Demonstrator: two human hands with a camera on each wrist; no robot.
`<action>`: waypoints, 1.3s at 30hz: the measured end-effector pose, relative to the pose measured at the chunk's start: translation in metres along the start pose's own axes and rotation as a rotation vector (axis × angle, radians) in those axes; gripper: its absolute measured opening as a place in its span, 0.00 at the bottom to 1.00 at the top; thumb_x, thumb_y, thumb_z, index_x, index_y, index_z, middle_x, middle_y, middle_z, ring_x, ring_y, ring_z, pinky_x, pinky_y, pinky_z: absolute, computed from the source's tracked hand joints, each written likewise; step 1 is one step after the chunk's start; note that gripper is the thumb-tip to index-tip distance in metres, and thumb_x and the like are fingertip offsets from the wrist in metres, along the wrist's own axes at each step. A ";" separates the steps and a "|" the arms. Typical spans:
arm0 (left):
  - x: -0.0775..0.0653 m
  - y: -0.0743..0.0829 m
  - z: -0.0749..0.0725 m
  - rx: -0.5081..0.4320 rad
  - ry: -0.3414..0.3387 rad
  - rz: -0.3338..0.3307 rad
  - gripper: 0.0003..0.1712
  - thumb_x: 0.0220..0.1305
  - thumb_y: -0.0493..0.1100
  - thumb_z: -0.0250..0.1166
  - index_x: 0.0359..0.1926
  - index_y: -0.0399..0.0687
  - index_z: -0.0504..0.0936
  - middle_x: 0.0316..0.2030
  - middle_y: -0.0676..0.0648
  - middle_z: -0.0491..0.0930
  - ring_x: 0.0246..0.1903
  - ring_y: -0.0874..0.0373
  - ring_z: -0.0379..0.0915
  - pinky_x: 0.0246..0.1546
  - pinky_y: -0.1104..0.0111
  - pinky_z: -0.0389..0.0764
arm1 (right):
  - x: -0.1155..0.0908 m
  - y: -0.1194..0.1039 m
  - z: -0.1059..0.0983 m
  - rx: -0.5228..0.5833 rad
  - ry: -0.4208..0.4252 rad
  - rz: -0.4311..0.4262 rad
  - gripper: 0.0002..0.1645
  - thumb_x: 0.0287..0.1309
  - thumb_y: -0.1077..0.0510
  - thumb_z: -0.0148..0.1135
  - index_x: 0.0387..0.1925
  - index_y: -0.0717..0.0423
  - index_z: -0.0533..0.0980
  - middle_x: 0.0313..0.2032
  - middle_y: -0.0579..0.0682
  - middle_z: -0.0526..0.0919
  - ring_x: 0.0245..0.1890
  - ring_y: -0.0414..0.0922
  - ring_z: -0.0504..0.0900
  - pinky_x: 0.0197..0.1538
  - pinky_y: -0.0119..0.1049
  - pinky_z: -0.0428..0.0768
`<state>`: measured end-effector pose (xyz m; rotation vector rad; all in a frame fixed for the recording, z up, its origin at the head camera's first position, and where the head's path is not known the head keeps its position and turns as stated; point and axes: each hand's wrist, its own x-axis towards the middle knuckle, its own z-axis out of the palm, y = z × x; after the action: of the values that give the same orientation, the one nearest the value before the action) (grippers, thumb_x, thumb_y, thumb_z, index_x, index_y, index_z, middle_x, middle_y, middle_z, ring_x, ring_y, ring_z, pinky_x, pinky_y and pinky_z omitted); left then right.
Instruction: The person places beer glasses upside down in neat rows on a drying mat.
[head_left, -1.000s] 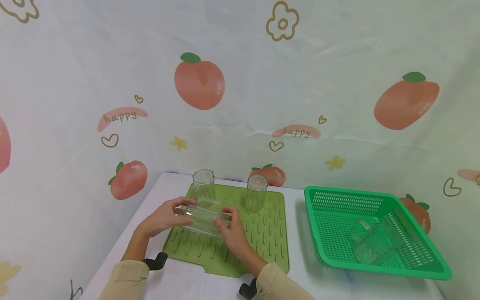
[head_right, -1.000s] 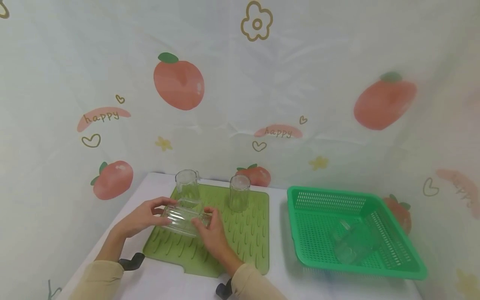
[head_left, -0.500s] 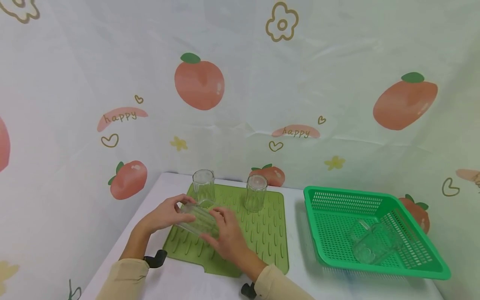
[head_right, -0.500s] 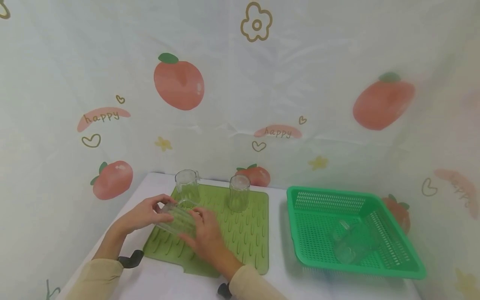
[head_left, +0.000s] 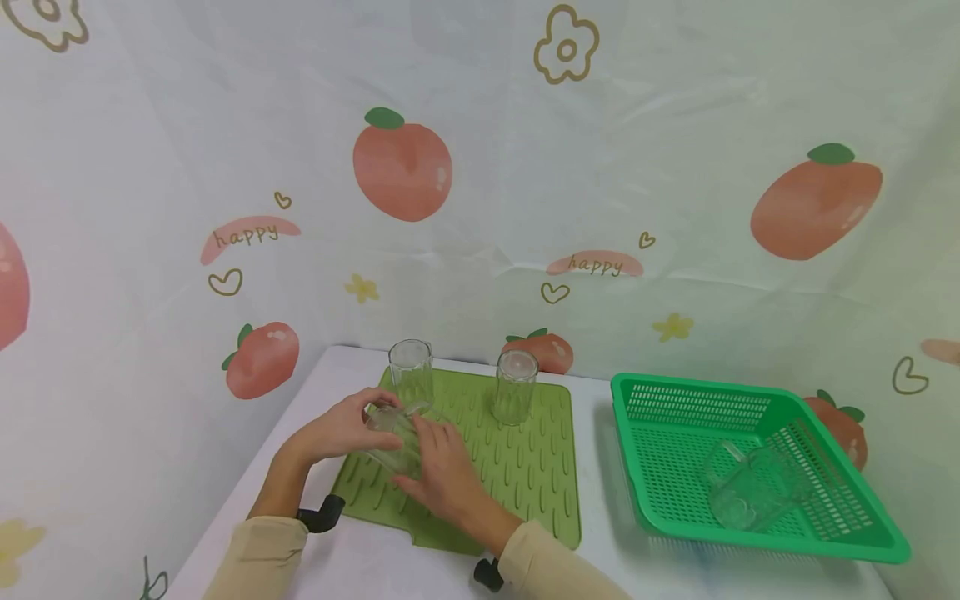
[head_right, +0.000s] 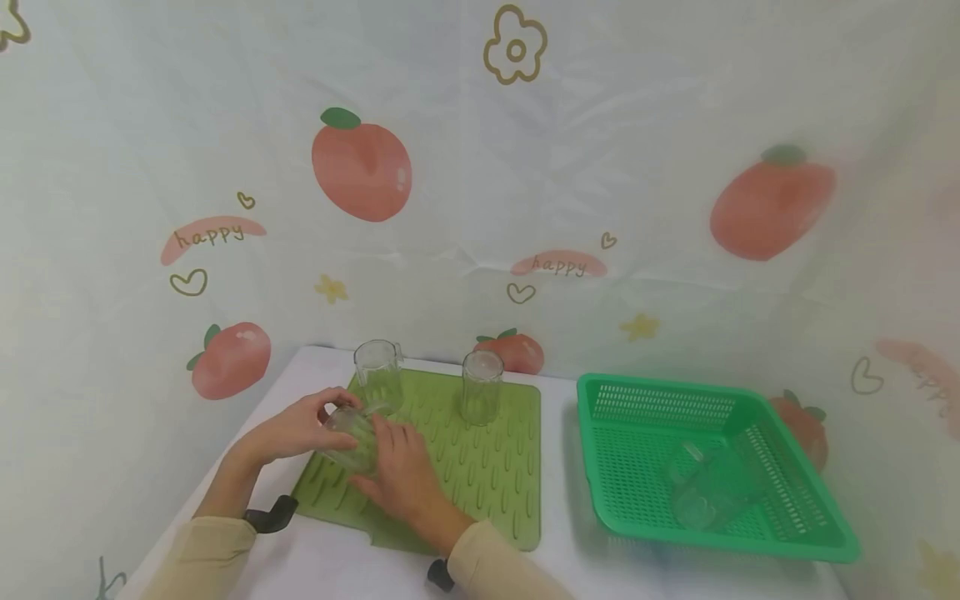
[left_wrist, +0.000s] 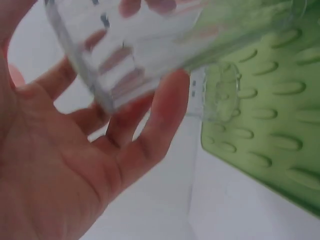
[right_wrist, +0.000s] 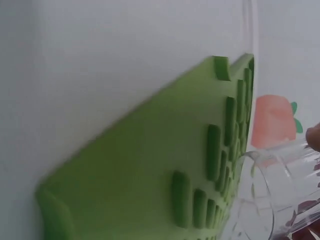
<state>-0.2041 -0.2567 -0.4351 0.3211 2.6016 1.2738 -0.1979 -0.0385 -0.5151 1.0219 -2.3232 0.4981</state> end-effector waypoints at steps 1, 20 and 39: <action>0.000 -0.002 -0.001 -0.002 -0.007 0.004 0.32 0.54 0.54 0.78 0.59 0.56 0.78 0.59 0.43 0.75 0.42 0.51 0.74 0.40 0.62 0.79 | 0.001 0.000 -0.001 -0.002 0.000 0.003 0.58 0.49 0.34 0.77 0.71 0.62 0.65 0.58 0.50 0.81 0.56 0.45 0.80 0.62 0.37 0.79; 0.006 -0.043 -0.024 -0.081 0.131 -0.090 0.30 0.75 0.55 0.59 0.69 0.43 0.72 0.65 0.35 0.76 0.63 0.40 0.75 0.59 0.51 0.82 | 0.003 0.003 0.003 0.418 -0.095 0.283 0.48 0.54 0.44 0.77 0.68 0.60 0.65 0.58 0.53 0.78 0.56 0.46 0.80 0.56 0.39 0.83; 0.029 -0.084 -0.009 0.059 0.288 -0.210 0.26 0.77 0.48 0.57 0.68 0.40 0.74 0.71 0.31 0.69 0.74 0.29 0.57 0.70 0.36 0.65 | 0.018 0.002 0.023 0.700 -0.234 0.466 0.47 0.56 0.48 0.77 0.70 0.53 0.62 0.61 0.49 0.75 0.59 0.45 0.79 0.59 0.34 0.82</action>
<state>-0.2426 -0.3052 -0.4996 -0.1359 2.8203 1.2511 -0.2176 -0.0594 -0.5222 0.8386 -2.6633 1.5263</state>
